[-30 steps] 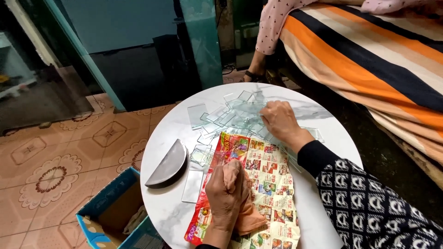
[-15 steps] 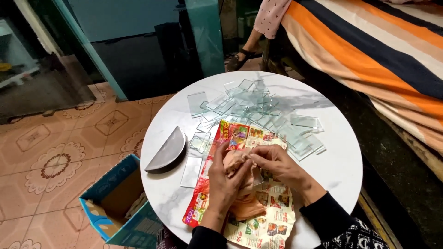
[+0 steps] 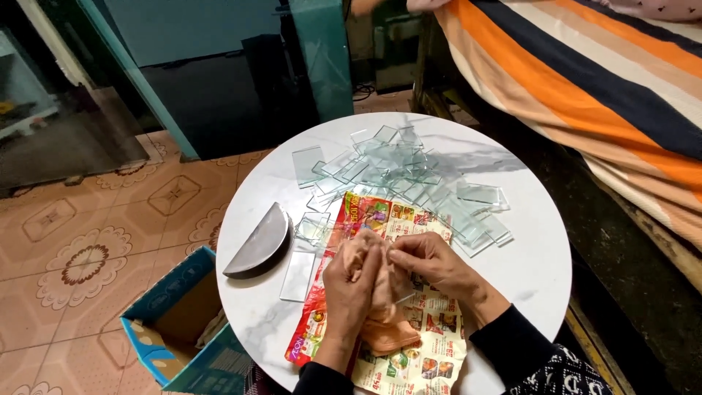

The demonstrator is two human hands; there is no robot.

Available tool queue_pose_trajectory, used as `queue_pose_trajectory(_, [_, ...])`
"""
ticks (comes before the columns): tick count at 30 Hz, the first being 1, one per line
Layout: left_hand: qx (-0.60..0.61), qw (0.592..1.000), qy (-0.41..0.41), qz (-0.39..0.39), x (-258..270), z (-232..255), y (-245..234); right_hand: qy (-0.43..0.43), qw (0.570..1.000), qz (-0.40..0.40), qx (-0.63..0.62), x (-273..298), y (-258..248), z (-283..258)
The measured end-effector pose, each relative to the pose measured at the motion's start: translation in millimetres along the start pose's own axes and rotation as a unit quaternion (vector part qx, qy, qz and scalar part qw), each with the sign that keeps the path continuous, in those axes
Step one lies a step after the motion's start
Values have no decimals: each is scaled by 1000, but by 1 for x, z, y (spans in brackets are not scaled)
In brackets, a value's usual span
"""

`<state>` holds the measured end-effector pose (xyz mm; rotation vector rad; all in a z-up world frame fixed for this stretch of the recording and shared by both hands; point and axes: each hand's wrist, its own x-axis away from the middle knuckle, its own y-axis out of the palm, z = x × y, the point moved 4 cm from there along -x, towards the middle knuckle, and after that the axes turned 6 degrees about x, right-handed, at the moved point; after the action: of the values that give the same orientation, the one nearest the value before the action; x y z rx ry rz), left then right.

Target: Polishing the edges of small rectangular glass pieces using a cloth to smooth them.

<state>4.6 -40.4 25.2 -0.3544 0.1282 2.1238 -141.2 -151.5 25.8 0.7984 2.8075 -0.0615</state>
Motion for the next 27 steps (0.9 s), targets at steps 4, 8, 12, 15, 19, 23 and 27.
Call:
queue_pose_trajectory(4, [35,998,-47,34,3,14,-4,3,1000,21,6,1,-1,0])
queue_pose_trajectory(8, [3,998,35,-45,2,-1,7,4,992,129,-10,1,-18,16])
queue_pose_trajectory(12, [110,993,-27,-43,-1,-16,3,2,996,86,-7,4,-11,13])
queue_pose_trajectory(15, [125,990,-56,41,-2,-12,-12,-11,1000,-6,-3,1,-1,14])
queue_pose_trajectory(19, [65,998,-4,6,-1,-1,-10,15,993,114,10,-1,-17,21])
queue_pose_trajectory(23, [63,993,-33,-90,3,-20,10,38,980,182,-76,4,-18,15])
queue_pose_trajectory(27, [69,997,21,-30,-1,-7,0,-7,997,72,-19,2,-5,7])
